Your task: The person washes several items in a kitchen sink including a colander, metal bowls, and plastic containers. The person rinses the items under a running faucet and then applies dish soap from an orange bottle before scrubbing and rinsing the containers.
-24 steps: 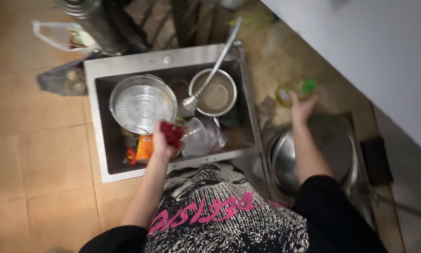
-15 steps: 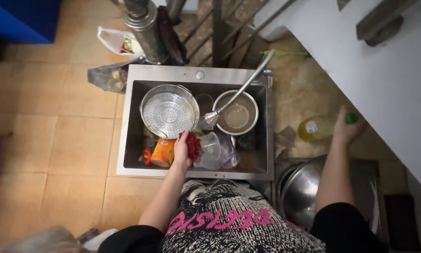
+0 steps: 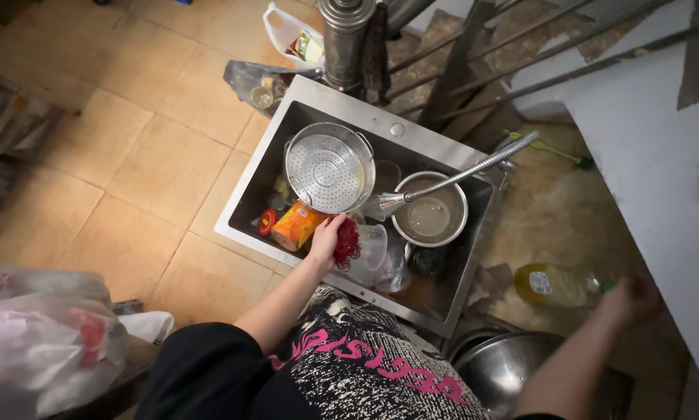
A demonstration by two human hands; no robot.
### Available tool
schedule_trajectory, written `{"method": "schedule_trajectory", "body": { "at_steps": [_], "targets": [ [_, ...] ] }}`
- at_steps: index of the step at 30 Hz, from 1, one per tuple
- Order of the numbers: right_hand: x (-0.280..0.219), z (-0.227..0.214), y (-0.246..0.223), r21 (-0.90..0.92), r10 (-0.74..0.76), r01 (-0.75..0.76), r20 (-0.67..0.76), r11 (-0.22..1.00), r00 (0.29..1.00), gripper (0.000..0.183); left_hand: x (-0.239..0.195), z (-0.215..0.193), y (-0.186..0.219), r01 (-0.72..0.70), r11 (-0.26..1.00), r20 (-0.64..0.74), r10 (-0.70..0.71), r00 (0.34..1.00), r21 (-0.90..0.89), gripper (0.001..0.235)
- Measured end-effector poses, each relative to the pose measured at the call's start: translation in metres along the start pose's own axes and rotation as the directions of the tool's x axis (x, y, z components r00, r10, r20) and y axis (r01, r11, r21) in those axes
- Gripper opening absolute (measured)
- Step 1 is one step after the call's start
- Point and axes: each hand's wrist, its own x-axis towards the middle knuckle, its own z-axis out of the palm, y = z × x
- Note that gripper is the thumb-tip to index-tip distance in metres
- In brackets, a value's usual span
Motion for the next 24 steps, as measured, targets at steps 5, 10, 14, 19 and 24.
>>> {"method": "schedule_trajectory", "body": {
  "at_steps": [5, 10, 14, 19, 24],
  "targets": [
    [0.018, -0.010, -0.009, -0.295, 0.368, -0.299, 0.219, 0.908, 0.903, 0.024, 0.004, 0.006, -0.002, 0.026, 0.999, -0.021, -0.025, 0.999, 0.026, 0.020],
    [-0.002, -0.022, -0.007, -0.153, -0.053, 0.054, 0.015, 0.987, 0.999, 0.042, 0.009, 0.011, 0.005, 0.034, 0.999, -0.033, -0.033, 0.999, 0.035, 0.022],
    [-0.064, -0.050, 0.000, -0.147, -0.148, 0.126, -0.143, 0.981, 0.979, 0.045, 0.006, 0.016, 0.021, -0.116, 0.950, 0.114, 0.086, 0.990, 0.290, 0.024],
    [-0.166, -0.013, -0.008, -0.010, -0.077, 0.076, -0.125, 0.997, 0.989, 0.037, 0.000, 0.033, 0.062, -0.331, 0.799, 0.294, 0.202, 0.934, 0.502, 0.021],
    [-0.225, 0.038, -0.037, 0.017, 0.046, -0.046, 0.018, 0.999, 0.999, 0.021, 0.026, 0.048, 0.119, -0.622, 0.441, 0.470, 0.412, 0.780, 0.646, 0.034]
  ]
}}
